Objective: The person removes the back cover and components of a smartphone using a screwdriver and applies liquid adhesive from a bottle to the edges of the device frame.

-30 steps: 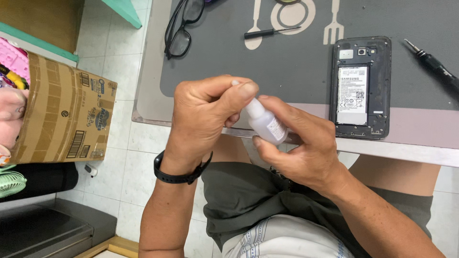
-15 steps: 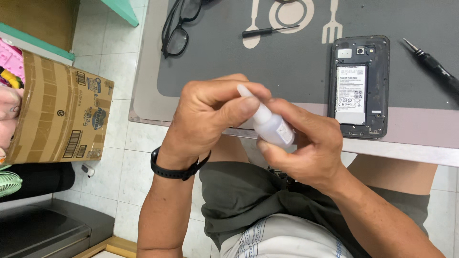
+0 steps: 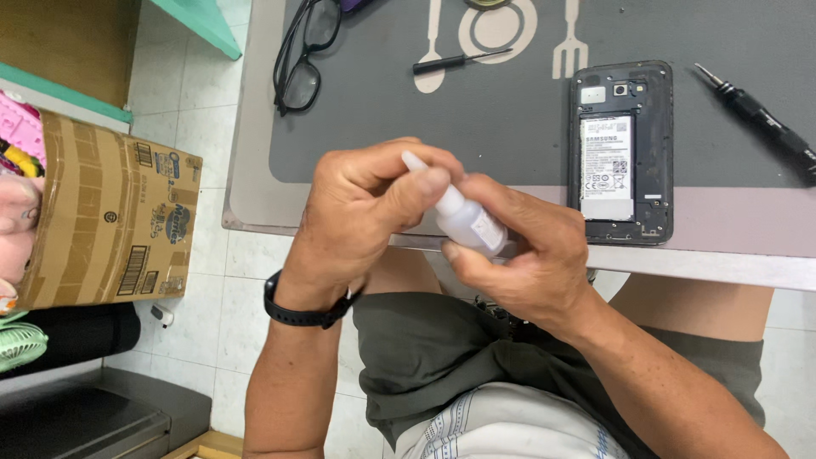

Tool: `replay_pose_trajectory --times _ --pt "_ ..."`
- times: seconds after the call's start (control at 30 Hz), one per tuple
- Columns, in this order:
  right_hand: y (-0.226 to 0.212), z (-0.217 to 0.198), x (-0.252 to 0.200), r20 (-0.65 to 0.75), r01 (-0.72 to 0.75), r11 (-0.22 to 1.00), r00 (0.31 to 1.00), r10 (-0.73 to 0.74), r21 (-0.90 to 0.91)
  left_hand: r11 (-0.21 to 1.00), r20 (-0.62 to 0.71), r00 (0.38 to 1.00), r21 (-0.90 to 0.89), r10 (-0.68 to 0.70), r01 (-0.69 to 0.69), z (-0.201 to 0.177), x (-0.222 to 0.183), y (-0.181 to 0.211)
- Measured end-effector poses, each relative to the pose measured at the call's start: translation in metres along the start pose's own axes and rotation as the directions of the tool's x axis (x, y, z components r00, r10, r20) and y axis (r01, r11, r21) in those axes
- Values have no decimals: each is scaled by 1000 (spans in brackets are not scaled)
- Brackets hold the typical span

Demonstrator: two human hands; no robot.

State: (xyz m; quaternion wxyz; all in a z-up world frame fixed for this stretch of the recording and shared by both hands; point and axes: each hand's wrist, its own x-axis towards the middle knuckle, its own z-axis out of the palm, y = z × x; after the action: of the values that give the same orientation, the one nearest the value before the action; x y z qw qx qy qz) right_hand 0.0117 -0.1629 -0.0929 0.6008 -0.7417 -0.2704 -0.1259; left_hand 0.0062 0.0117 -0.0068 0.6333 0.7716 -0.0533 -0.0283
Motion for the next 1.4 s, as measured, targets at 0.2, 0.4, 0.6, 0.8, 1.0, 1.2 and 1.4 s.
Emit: replay_pose_trajectory --times 0.2,0.4,0.6,0.8,1.0,1.2,1.4 --pt "-9 13 8 -138 28 995 990 -42 -99 986 -292 952 -161 -93 47 22 13 -6" --pt "-2 29 12 -150 69 933 980 -129 -353 977 -464 884 206 50 53 35 11 -8" --pt "-4 31 18 -68 172 898 974 -217 -405 987 -424 900 -156 -99 35 21 16 -19" --pt "1 33 15 -50 161 917 980 -192 -364 867 -351 887 -487 -301 101 13 30 -26" --pt "-6 32 22 -74 38 949 995 -64 -312 928 -440 864 -364 -246 79 17 34 -10" --pt "-2 29 20 -87 6 968 996 -29 -253 829 -378 866 -554 -328 73 5 38 -19" --pt "-5 26 21 -130 21 987 991 -42 -159 707 -253 927 -707 -276 17 -5 39 -28"
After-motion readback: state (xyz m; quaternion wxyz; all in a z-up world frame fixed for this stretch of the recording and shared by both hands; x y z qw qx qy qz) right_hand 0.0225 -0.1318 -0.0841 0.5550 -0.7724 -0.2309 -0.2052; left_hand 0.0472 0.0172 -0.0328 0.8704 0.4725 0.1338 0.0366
